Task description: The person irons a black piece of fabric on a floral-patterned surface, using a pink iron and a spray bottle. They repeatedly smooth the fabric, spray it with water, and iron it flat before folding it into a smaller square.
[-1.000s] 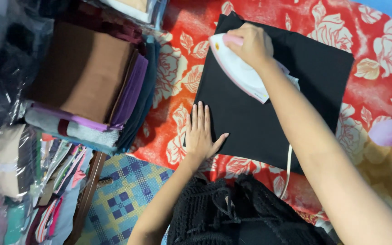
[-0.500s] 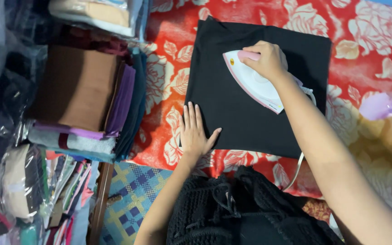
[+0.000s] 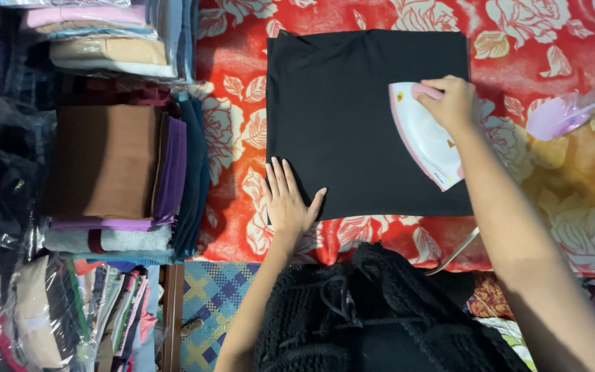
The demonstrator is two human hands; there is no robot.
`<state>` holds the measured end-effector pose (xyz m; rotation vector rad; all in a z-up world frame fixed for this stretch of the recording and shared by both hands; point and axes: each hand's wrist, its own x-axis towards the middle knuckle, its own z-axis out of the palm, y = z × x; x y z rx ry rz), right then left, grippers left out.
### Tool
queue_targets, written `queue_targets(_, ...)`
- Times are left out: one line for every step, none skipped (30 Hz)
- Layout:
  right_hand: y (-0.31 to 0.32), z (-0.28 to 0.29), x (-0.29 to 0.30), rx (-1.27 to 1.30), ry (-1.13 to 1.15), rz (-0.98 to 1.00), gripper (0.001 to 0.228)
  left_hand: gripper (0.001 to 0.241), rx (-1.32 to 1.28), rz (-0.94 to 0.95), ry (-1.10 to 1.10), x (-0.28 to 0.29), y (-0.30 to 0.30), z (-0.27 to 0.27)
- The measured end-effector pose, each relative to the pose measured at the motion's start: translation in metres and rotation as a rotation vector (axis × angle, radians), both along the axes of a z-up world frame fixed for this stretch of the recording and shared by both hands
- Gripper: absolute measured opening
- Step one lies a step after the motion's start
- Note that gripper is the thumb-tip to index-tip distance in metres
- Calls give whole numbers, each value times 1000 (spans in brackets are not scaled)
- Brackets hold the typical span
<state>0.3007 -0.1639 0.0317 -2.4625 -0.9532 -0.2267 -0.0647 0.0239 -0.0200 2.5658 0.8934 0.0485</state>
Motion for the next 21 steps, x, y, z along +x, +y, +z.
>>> queue_targets(-9,-7,5,2,0,-1,33,114,2,-1,0,-1,0,1)
queue_targets(-19,-13,12,-21,-9,-52,32,114,3,-1,-5,-1,0,2)
queue_targets(-28,-19,18,-45,-18,-103,32,114,5,-1,-9,0,0,3)
queue_targets(-37,-20,20,-42,-21,-108,32,114,7,-6,-13,0,1,1)
queue_targets(-46,-22,22,-55,-59,-123,34,114,8,-2,-20,1,1,-1)
queue_targets(-57,-24,22,-69,-94,-140,36,114,7,1,-25,0,0,-4)
queue_targets(-61,-6,9,-69,-94,-145,36,114,8,-4,-26,-1,-1,-2)
queue_targets(-65,11,-3,-111,-66,-185,32,110,80,-5,-105,-1,-1,-1)
queue_targets(-68,29,-15,-153,-37,-224,30,106,151,-6,-185,-2,-2,1)
queue_targets(-79,33,-18,-151,-38,-230,30,106,153,-11,-187,-2,-2,1)
queue_targets(-91,38,-22,-109,-2,-241,28,106,155,-3,-195,-2,-2,1)
queue_targets(-102,42,-25,-67,34,-252,27,106,158,5,-204,-1,-3,2)
queue_targets(-121,35,-22,-65,33,-257,27,106,159,-1,-205,-2,-3,4)
queue_targets(-139,28,-18,-128,-53,-304,28,105,121,4,-238,-3,-3,6)
queue_targets(-157,21,-14,-190,-140,-351,32,104,82,8,-271,-4,-3,8)
queue_targets(-169,20,-17,-189,-140,-356,32,104,83,3,-272,-5,-3,7)
queue_targets(-182,20,-19,-215,-170,-364,24,107,78,-29,-283,-7,-3,5)
queue_targets(-195,20,-21,-242,-201,-371,19,110,73,-62,-295,-8,-4,4)
queue_targets(-206,15,-19,-242,-202,-377,19,110,73,-67,-296,-12,-5,3)
queue_targets(-217,12,-15,-422,-265,-452,23,109,63,-70,-327,-14,-5,3)
queue_targets(-227,9,-12,-604,-327,-526,30,108,53,-74,-358,-16,-5,3)
